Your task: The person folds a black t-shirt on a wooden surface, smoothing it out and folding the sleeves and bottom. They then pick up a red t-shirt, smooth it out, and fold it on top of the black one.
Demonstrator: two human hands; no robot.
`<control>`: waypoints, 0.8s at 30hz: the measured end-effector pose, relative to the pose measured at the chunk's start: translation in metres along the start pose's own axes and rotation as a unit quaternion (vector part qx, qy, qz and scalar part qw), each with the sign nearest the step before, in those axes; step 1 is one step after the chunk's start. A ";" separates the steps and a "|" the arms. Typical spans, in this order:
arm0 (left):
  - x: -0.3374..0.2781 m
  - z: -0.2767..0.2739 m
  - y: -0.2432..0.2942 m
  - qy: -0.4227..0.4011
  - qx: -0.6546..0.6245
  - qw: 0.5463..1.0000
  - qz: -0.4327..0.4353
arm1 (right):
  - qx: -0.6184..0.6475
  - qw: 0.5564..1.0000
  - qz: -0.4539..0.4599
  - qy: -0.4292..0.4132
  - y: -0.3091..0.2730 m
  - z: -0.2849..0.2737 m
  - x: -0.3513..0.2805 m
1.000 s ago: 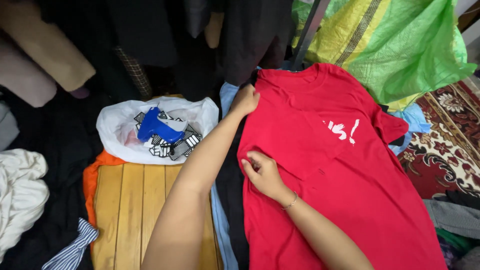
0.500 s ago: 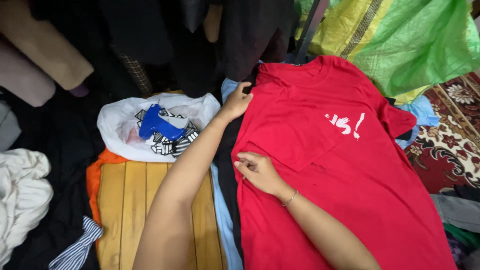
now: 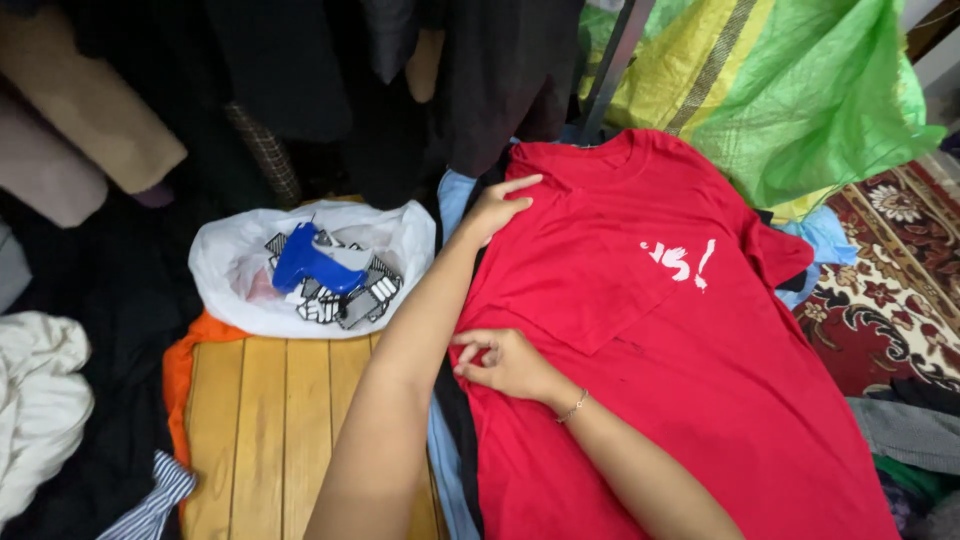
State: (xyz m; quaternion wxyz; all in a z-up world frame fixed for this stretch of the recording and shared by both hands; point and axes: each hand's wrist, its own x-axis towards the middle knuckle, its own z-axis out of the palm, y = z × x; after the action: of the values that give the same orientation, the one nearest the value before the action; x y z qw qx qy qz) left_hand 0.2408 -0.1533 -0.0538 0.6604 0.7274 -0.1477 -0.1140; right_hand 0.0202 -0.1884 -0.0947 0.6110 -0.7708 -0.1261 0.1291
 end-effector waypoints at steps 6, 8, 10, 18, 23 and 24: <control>0.032 -0.004 -0.022 0.032 -0.021 0.999 -0.024 | 0.070 0.993 0.035 -0.093 -0.024 -0.016 -0.005; 0.082 -0.016 -0.075 0.056 -0.015 0.998 0.002 | 0.039 0.998 0.000 -0.046 -0.020 -0.024 -0.003; 0.119 -0.026 -0.129 0.080 -0.011 0.996 0.028 | 0.007 0.999 -0.034 0.001 -0.018 -0.033 0.000; 0.065 -0.021 -0.043 0.266 0.156 0.927 0.212 | -0.197 0.908 -0.144 0.341 0.009 -0.091 0.018; 0.052 0.004 -0.038 0.128 0.274 0.901 0.312 | -0.256 0.903 -0.165 0.302 -0.007 -0.077 0.018; 0.062 0.012 -0.052 0.104 0.306 0.883 0.341 | -0.280 0.898 -0.174 0.293 -0.011 -0.075 0.017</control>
State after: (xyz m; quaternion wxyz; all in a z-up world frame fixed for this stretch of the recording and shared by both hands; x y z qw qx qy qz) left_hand 0.2977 -0.1830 -0.1050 0.4142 0.8058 -0.3445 0.2458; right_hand 0.0627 -0.2483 -0.0685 0.3920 -0.8786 -0.1051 -0.2515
